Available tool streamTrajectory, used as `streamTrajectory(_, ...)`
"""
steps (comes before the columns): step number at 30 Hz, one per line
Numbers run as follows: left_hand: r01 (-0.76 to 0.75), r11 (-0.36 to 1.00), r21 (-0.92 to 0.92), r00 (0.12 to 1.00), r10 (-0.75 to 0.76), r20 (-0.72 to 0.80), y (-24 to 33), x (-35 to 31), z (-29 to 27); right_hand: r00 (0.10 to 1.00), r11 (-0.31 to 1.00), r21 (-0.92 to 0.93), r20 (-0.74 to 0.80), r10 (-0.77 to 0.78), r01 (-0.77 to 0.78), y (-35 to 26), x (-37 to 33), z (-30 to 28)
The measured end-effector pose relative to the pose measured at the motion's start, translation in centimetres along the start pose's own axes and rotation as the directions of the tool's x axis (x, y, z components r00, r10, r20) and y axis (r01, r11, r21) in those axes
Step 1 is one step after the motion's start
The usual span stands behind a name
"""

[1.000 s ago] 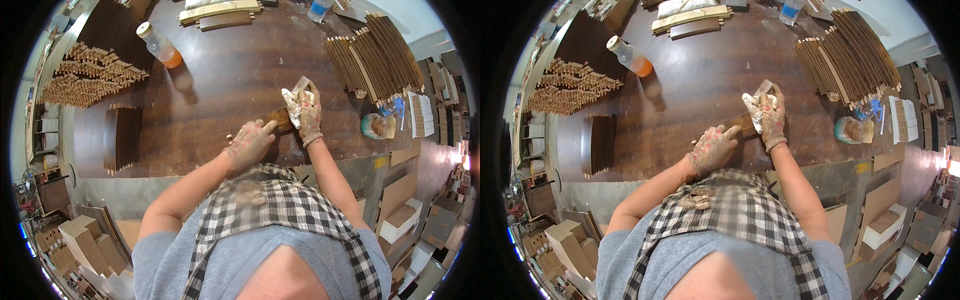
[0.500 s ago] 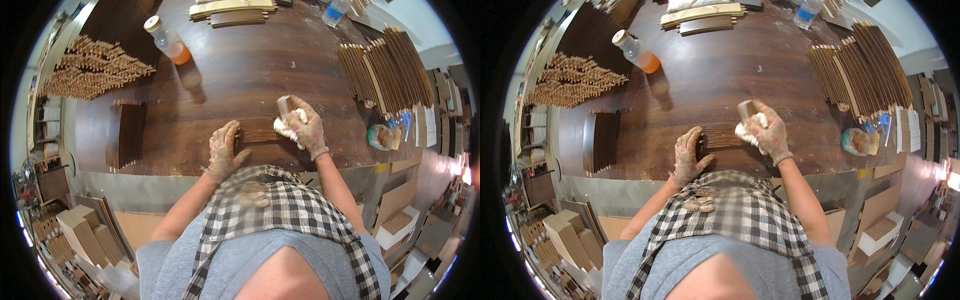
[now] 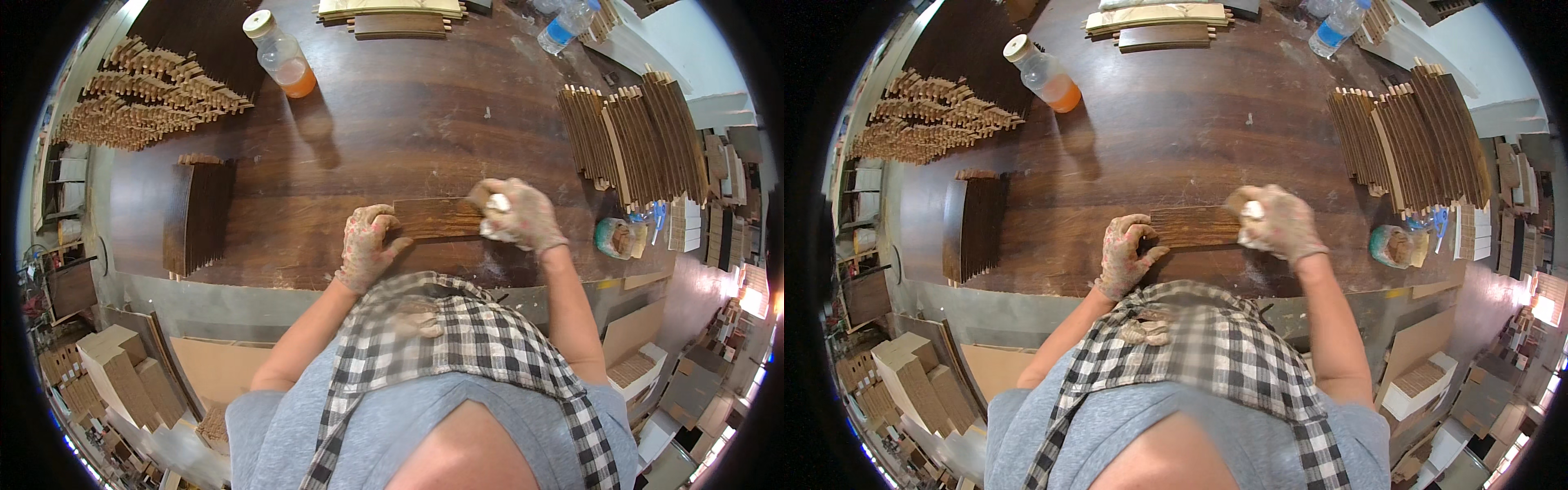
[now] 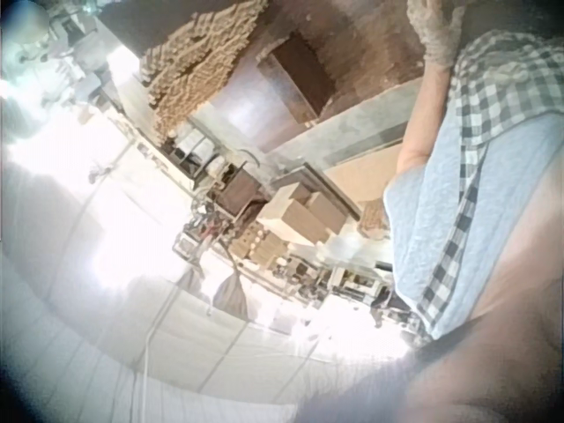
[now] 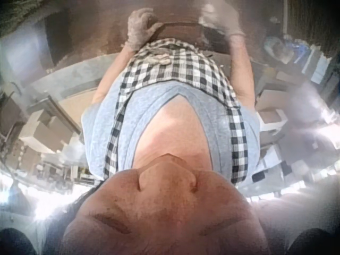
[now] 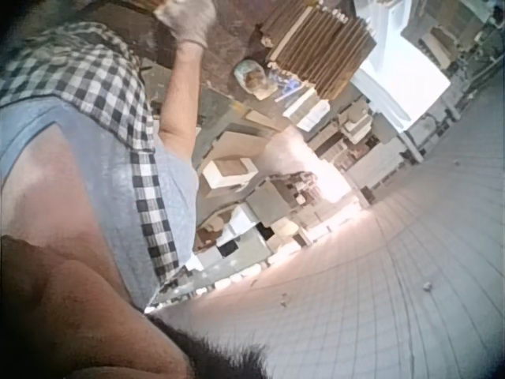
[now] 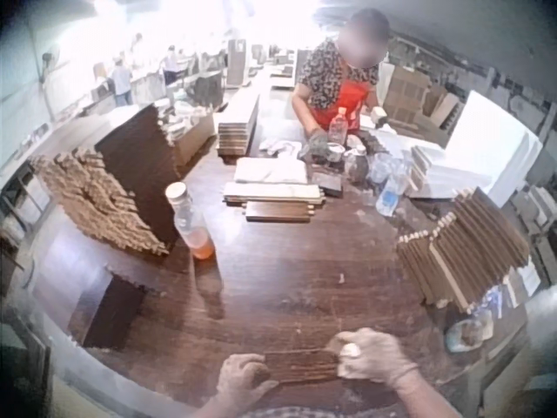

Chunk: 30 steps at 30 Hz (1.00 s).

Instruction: The person wipes wood pieces with a cloth and stacks them on a table.

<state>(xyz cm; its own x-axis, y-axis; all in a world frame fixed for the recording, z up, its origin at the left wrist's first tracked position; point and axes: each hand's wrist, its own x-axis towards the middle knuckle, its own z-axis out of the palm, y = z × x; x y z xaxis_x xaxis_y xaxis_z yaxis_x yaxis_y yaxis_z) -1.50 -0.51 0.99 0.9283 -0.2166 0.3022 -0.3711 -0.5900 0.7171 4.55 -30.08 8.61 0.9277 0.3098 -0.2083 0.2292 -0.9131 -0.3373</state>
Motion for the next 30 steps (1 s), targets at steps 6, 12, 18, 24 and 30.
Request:
streamTrajectory(6, -0.027, 0.999, -0.035, 0.999, 0.027, -0.017, -0.1, 0.3, 0.1, 0.879, 0.97, 0.189, -0.422, 0.222, -0.154, 3.4, -1.4, -0.2)
streamTrajectory(12, -0.042, 0.999, 0.007, 0.997, 0.042, 0.063, 0.7, 0.5, 0.6, 0.769, 0.953, -0.175, -0.563, -0.303, 0.247, -7.2, 2.3, 10.7)
streamTrajectory(18, -0.083, 0.997, 0.0, 0.994, 0.082, 0.077, 0.8, 0.8, 0.8, 0.759, 0.992, -0.032, -0.647, 0.073, -0.122, 7.0, 0.8, 10.5)
streamTrajectory(24, -0.084, 0.996, -0.015, 0.991, 0.085, 0.105, 0.2, 0.7, 0.6, 0.646, 0.976, 0.157, -0.763, 0.021, 0.153, -0.9, 1.0, 7.8)
streamTrajectory(30, -0.009, 1.0, 0.0, 0.991, 0.009, 0.136, 0.1, 0.5, 0.5, 0.665, 0.991, 0.13, -0.742, 0.079, 0.028, 3.0, 0.6, 9.3)
